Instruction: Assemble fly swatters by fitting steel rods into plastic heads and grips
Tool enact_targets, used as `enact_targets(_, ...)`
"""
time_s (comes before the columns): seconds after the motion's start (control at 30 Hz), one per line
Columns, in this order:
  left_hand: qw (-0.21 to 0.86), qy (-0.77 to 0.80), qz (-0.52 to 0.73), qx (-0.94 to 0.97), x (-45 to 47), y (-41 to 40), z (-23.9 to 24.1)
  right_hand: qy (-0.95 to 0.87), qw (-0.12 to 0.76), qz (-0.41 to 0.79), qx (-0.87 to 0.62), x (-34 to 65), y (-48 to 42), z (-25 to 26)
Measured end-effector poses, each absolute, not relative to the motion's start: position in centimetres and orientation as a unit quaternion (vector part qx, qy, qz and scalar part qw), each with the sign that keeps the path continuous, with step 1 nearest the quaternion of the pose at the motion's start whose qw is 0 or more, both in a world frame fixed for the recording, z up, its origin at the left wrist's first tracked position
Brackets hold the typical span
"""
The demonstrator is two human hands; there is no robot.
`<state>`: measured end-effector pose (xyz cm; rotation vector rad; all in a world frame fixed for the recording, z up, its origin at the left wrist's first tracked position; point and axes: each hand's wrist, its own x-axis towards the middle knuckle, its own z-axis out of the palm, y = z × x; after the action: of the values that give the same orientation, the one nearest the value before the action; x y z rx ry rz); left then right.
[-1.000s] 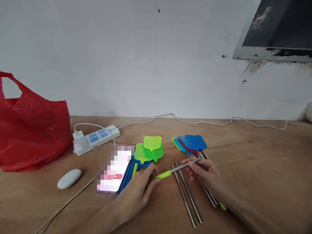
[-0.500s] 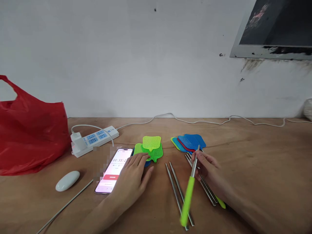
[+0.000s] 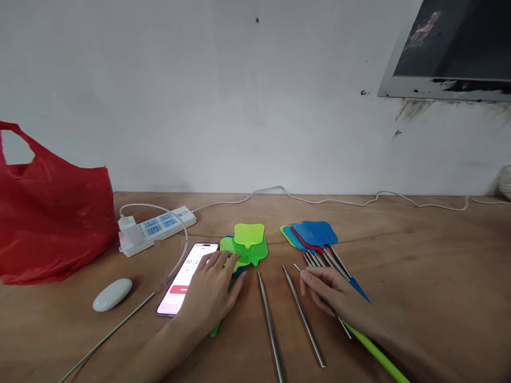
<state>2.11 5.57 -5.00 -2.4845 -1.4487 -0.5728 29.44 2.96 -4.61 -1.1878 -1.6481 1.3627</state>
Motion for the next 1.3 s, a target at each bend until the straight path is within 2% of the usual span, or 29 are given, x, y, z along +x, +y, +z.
enact_targets(0.43, 0.082, -0.468, -0.168, -0.864, 4.3, 9.8, -4.2, -0.642, 0.319, 0.512, -0.473, 29.3, 2.9, -4.8)
enact_targets(0.63, 0.06, -0.448, -0.156, -0.878, 3.6, 8.9, -4.0, -0.729, 0.288, 0.406, -0.47, 28.9, 2.5, -4.1)
enact_targets(0.8, 0.03, -0.428, -0.145, -0.892, 3.4, 8.3, -4.1, -0.75, 0.263, 0.374, -0.478, 29.0, 2.5, -3.9)
enact_targets(1.13, -0.031, -0.352, -0.14, -0.925, 3.0, 7.4, -2.6, -0.736, 0.285, 0.375, -0.487, 29.4, 3.0, -4.2)
enact_targets(1.3, -0.047, -0.362, -0.162, -0.917, 2.4, 8.2, -3.4, -0.73, 0.288, 0.39, -0.481, 29.3, 3.1, -4.5)
